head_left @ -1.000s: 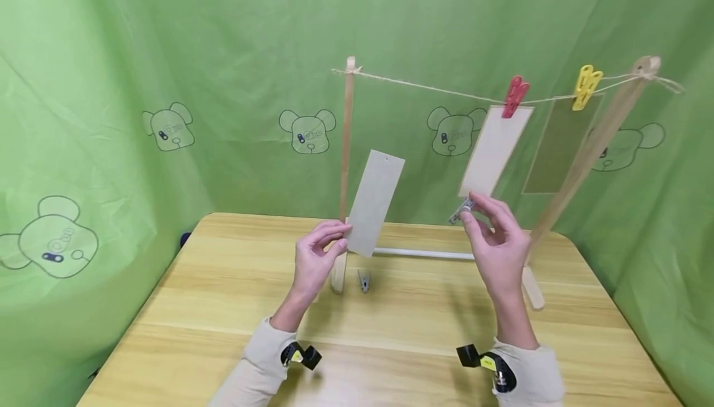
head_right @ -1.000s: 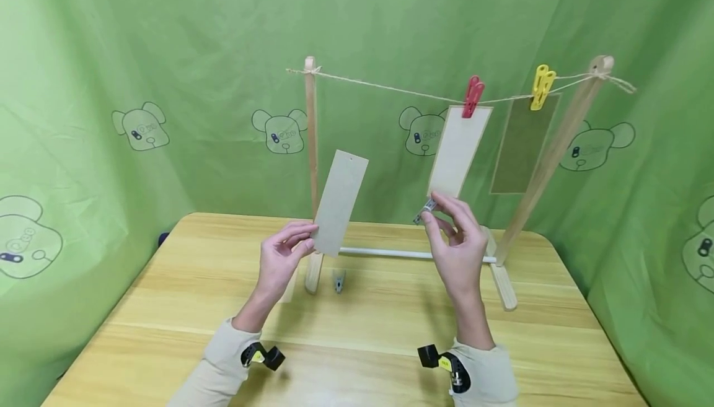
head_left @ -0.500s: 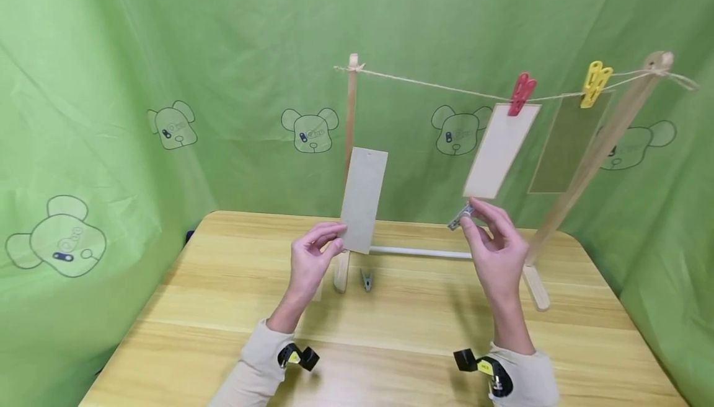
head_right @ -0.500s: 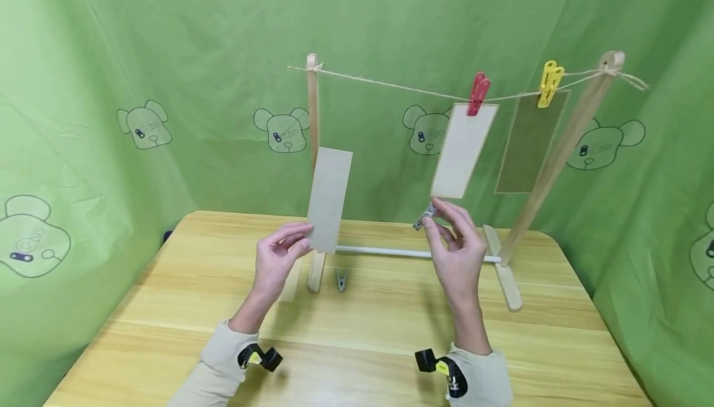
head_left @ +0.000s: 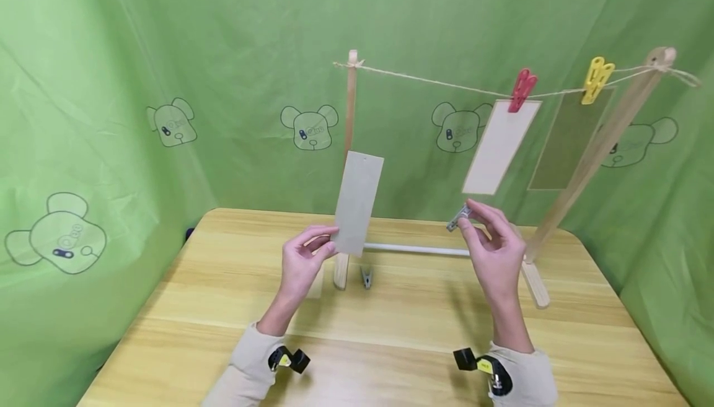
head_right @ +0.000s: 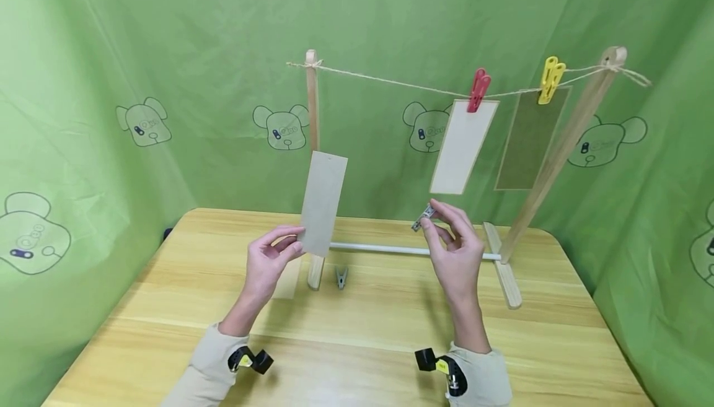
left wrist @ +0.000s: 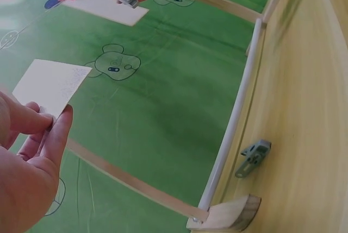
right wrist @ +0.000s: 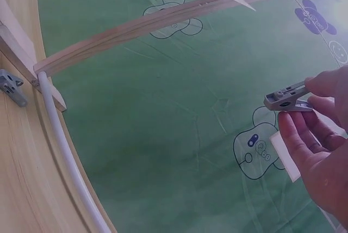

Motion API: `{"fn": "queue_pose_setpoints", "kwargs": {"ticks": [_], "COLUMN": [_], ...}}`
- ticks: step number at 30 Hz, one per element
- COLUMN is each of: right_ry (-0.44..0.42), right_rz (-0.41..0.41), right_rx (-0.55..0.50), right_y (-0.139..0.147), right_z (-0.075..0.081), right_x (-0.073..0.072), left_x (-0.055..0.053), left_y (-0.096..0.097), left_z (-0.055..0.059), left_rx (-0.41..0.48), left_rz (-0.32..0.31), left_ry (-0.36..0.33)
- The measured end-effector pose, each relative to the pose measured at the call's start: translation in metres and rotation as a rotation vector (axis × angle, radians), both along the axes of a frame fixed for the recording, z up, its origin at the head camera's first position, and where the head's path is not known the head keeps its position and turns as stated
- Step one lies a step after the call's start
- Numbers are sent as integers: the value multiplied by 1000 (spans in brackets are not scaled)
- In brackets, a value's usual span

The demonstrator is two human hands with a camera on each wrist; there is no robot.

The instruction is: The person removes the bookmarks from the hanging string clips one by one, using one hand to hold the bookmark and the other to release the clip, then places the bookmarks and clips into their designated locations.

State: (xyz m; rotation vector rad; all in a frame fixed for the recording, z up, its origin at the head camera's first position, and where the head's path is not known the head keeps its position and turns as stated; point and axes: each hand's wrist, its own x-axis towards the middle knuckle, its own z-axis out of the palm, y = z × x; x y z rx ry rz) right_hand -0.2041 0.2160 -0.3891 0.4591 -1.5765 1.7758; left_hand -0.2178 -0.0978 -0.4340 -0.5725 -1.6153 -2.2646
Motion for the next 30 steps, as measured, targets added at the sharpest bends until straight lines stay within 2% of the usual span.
{"fn": "queue_pose_setpoints", "kwargs": {"ticks": [6, 11, 17, 22, 30], "right_ry": [12, -2, -59, -102, -178], "right_rz": [35, 30, 22, 6, -14], "right_rx": [-22, -3, -8, 1, 27], "right_y": [1, 0, -3, -7, -10], "right_z": [-3, -7, -10, -11, -13], "right_x": [-1, 0, 0, -2, -3], "left_x": [3, 5, 5, 7, 10], "left_y": [-4, -9, -21, -34, -47], "left_z": [-4, -9, -11, -12, -9], "left_rx": [-9, -25, -43, -66, -94], "left_rz": [0, 5, 31, 55, 89], "left_ry": [-5, -1, 14, -1, -2]}}
